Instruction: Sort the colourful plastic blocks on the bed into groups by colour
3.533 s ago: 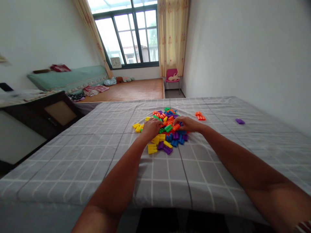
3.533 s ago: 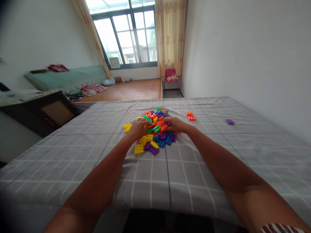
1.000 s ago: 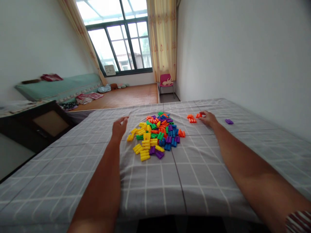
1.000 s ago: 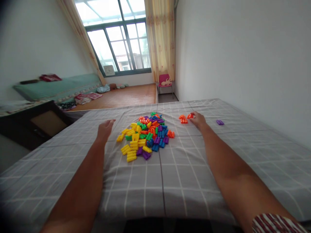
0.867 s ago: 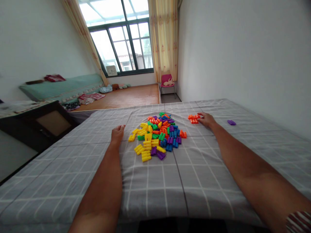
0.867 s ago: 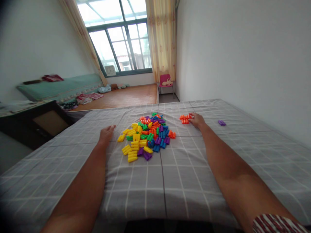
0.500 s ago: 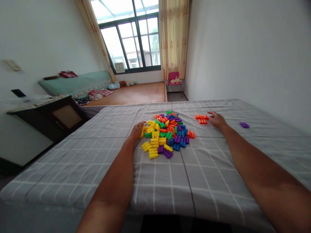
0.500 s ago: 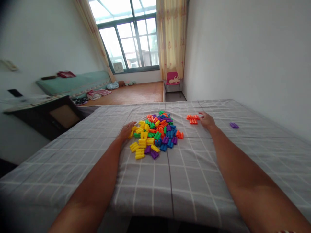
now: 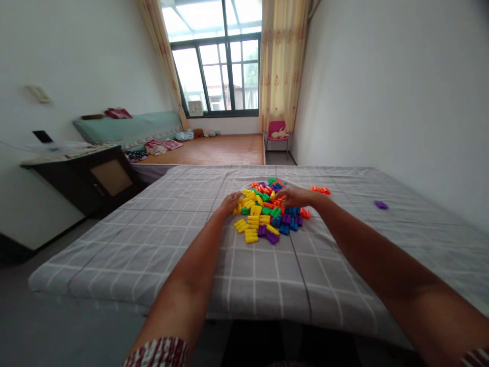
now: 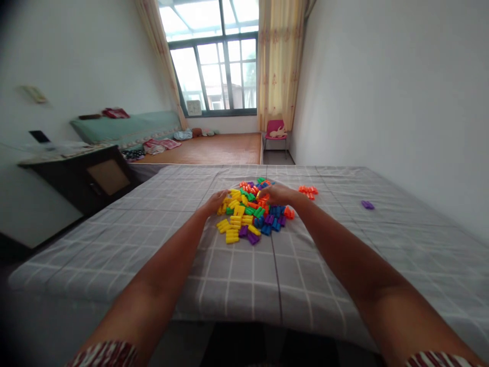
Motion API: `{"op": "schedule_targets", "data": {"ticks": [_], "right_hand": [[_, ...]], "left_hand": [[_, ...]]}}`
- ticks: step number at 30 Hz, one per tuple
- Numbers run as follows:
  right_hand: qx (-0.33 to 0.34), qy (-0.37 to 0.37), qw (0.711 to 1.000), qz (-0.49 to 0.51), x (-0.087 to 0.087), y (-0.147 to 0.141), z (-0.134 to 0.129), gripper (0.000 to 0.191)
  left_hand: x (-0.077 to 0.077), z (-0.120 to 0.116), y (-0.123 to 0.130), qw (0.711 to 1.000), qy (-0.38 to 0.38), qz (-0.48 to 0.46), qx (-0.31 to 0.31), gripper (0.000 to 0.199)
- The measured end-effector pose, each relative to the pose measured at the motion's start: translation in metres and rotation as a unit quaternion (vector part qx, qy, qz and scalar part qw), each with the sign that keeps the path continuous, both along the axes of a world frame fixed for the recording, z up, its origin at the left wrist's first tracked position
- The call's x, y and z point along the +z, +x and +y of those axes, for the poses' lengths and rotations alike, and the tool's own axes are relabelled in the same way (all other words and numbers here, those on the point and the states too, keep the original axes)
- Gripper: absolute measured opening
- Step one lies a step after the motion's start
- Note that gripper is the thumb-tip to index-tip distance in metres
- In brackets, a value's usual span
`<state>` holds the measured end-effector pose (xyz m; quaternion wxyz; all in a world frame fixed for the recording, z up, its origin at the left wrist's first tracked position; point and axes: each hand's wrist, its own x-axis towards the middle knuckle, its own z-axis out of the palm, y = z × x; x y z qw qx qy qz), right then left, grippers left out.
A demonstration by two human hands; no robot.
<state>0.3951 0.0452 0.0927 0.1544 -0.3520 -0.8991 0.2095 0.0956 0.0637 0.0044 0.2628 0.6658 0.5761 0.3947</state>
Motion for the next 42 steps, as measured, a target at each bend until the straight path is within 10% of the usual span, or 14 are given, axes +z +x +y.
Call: {"op": "schedule_targets", "data": {"ticks": [6,13,27,37,42], "right_hand": [[0.0,-0.037,0.999,0.003,-0.024,0.001,-0.009,0.04],[-0.151,-0.005,0.981,0.121,-0.048,0.024,0.016,0.029],[-0.153,0.091,0.978,-0.109,-0.031,-0.066,0.062,0.033],[-0.191,-0.09,0.971,0.111,-0.042,0.0,0.051,0.025],[-0.287,0.069,0.943,0.154,-0.041,0.064,0.046,0.024]], "left_hand": [[-0.015,-0.008,-0.013,0.997,0.031,0.008,0.066,0.05],[-0.02,-0.009,-0.022,0.996,0.027,-0.066,0.058,0.052],[-0.025,-0.007,-0.025,0.999,0.036,-0.025,0.019,0.05],[-0.025,-0.004,-0.027,0.999,0.031,-0.015,0.011,0.052],[-0.019,-0.007,-0.027,0.999,0.03,-0.007,0.012,0.052]]}}
